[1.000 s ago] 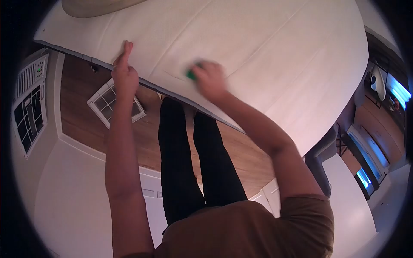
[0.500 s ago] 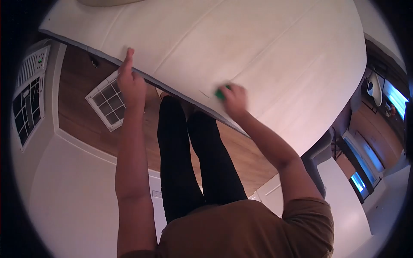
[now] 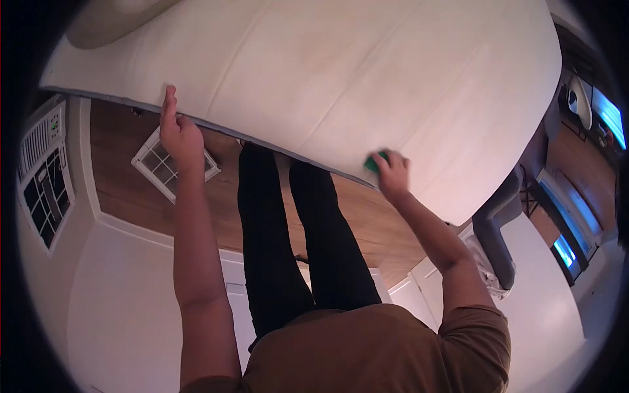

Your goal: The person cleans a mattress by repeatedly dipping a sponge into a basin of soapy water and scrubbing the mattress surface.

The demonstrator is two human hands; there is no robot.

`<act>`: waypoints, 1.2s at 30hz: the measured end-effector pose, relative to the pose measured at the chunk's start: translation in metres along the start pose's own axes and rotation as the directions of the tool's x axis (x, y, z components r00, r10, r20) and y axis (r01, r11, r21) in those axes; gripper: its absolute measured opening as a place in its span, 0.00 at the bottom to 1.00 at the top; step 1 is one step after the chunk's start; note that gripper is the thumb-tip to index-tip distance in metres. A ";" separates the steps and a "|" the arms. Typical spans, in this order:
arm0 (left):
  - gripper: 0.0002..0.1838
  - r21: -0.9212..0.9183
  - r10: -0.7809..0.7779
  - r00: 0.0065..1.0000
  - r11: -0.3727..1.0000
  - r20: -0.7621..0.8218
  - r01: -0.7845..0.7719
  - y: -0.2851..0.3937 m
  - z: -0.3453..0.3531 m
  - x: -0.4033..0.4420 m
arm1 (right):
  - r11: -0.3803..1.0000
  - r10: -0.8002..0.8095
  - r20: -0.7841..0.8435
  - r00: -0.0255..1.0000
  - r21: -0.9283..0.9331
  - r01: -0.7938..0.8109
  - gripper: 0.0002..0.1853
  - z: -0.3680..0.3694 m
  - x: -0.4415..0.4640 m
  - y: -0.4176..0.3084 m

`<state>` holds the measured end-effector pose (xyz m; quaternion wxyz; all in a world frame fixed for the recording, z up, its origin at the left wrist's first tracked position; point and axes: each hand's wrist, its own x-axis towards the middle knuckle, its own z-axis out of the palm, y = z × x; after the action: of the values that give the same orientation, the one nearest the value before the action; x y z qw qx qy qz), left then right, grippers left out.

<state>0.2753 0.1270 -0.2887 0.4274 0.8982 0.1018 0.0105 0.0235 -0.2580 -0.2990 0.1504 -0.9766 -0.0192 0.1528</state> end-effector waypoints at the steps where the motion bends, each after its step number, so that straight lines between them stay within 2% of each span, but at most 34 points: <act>1: 0.30 -0.008 0.014 1.000 1.000 0.015 -0.014 0.002 0.004 0.000 | 0.985 0.041 -0.052 0.998 0.171 -0.032 0.17 0.016 0.035 -0.022; 2: 0.30 -0.004 0.054 0.998 0.999 0.019 -0.053 0.003 0.000 -0.001 | 0.971 -0.093 -0.038 0.995 0.217 0.099 0.15 0.013 0.090 -0.069; 3: 0.30 -0.001 0.092 0.995 0.996 0.025 -0.092 0.004 -0.003 -0.003 | 0.941 -0.169 -0.199 0.965 0.259 0.218 0.15 0.014 0.148 -0.118; 4: 0.30 -0.005 0.110 0.993 0.994 0.043 -0.110 0.002 -0.008 -0.002 | 0.905 -0.204 -0.315 0.927 0.301 0.301 0.14 0.021 0.202 -0.161; 5: 0.30 0.015 0.118 0.992 0.993 0.036 -0.119 -0.002 -0.014 0.003 | 0.891 -0.152 -0.472 0.868 0.314 0.327 0.13 0.026 0.249 -0.206; 6: 0.31 0.032 0.120 0.993 0.992 0.024 -0.120 -0.003 -0.011 0.005 | 0.866 -0.138 -0.460 0.877 0.373 0.332 0.11 0.019 0.282 -0.238; 7: 0.31 0.033 0.126 0.991 0.991 0.041 -0.128 0.005 -0.008 0.007 | 0.869 -0.120 -0.460 0.880 0.379 0.317 0.11 0.016 0.280 -0.232; 9: 0.32 0.108 -0.014 0.997 0.994 0.074 0.006 0.025 -0.008 0.005 | 0.894 -0.066 -0.485 0.872 0.359 0.267 0.11 0.012 0.257 -0.224; 10: 0.32 0.149 0.016 0.995 0.988 0.094 -0.030 0.022 -0.002 0.004 | 0.897 -0.098 -0.428 0.899 0.354 0.266 0.12 0.011 0.218 -0.182; 11: 0.32 0.140 0.023 0.996 0.990 0.092 -0.036 0.022 0.005 0.004 | 0.934 -0.065 -0.386 0.920 0.300 0.192 0.13 0.014 0.173 -0.135; 12: 0.32 0.112 0.014 0.996 0.993 0.088 -0.024 0.019 0.007 0.002 | 0.976 -0.049 -0.348 0.936 0.184 0.119 0.15 0.013 0.121 -0.085; 13: 0.32 0.081 0.001 0.996 0.997 0.090 -0.008 0.015 0.010 -0.004 | 0.991 0.028 -0.211 0.977 0.133 0.000 0.17 0.006 0.065 -0.035; 14: 0.32 0.077 0.001 0.995 0.997 0.095 -0.008 0.012 0.013 -0.007 | 0.993 0.118 -0.165 0.979 0.038 -0.113 0.17 -0.002 0.010 0.009; 15: 0.32 0.105 -0.023 0.994 0.994 0.104 0.012 0.009 0.013 -0.010 | 0.976 0.186 -0.171 0.968 -0.084 -0.203 0.17 -0.009 -0.035 0.044; 16: 0.32 0.133 -0.044 0.993 0.991 0.110 0.030 0.006 0.011 -0.013 | 0.974 0.191 -0.177 0.966 -0.084 -0.208 0.17 -0.008 -0.032 0.043; 18: 0.32 0.116 -0.012 0.993 0.993 0.116 -0.001 0.002 0.009 -0.018 | 0.949 0.303 -0.260 0.917 -0.002 -0.314 0.17 0.000 -0.021 0.042; 19: 0.32 0.110 0.012 0.993 0.994 0.121 -0.026 -0.002 0.007 -0.021 | 0.957 0.265 -0.199 0.944 0.171 -0.232 0.17 0.002 0.029 0.012; 20: 0.32 0.108 0.060 0.990 0.991 0.124 -0.074 -0.012 0.005 -0.023 | 0.948 0.201 -0.084 0.976 0.269 -0.172 0.15 -0.001 0.091 -0.028; 21: 0.32 0.103 0.073 0.988 0.991 0.135 -0.087 -0.005 0.007 -0.026 | 0.946 0.059 -0.395 0.917 0.316 0.075 0.14 0.011 0.149 -0.068; 22: 0.32 0.122 0.018 0.990 0.992 0.143 -0.036 0.007 0.006 -0.027 | 0.936 0.006 -0.515 0.857 0.303 0.176 0.12 0.001 0.203 -0.109; 23: 0.32 0.142 -0.035 0.990 0.990 0.135 0.016 0.015 0.008 -0.026 | 0.901 -0.022 -0.559 0.829 0.348 0.259 0.11 -0.002 0.248 -0.142; 24: 0.32 0.125 -0.012 0.991 0.992 0.134 -0.005 0.016 0.010 -0.025 | 0.914 0.005 -0.558 0.830 0.338 0.222 0.10 -0.007 0.275 -0.171; 25: 0.32 0.134 -0.008 0.990 0.991 0.143 -0.011 0.024 0.016 -0.024 | 0.913 0.018 -0.558 0.830 0.348 0.214 0.10 -0.010 0.271 -0.163; 27: 0.32 0.156 0.023 0.982 0.986 0.185 -0.053 0.035 0.019 -0.023 | 0.886 -0.045 -0.453 0.891 0.393 0.245 0.09 -0.013 0.244 -0.140; 29: 0.32 0.125 0.023 0.983 0.991 0.181 -0.046 0.038 0.029 -0.020 | 0.961 0.056 -0.435 0.899 0.267 0.069 0.12 -0.008 0.153 -0.059; 30: 0.32 0.110 0.013 0.983 0.993 0.181 -0.033 0.037 0.031 -0.022 | 0.965 0.134 -0.243 0.961 0.253 -0.070 0.15 -0.013 0.096 -0.012; 33: 0.31 0.131 0.000 0.987 0.991 0.159 -0.021 0.027 0.030 -0.024 | 0.958 0.272 -0.182 0.945 -0.043 -0.284 0.22 -0.019 -0.065 0.105; 35: 0.31 0.134 -0.021 0.990 0.991 0.140 0.003 0.015 0.021 -0.031 | 0.899 0.403 -0.141 0.904 -0.122 -0.420 0.23 -0.018 -0.105 0.126; 36: 0.31 0.132 -0.034 0.992 0.991 0.118 0.019 0.009 0.019 -0.035 | 0.923 0.376 -0.229 0.898 0.010 -0.384 0.22 -0.009 -0.084 0.109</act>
<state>0.2445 0.1003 -0.2908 0.3729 0.9220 0.0884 -0.0558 -0.0546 -0.3717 -0.2993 0.1018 -0.9749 0.1865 0.0665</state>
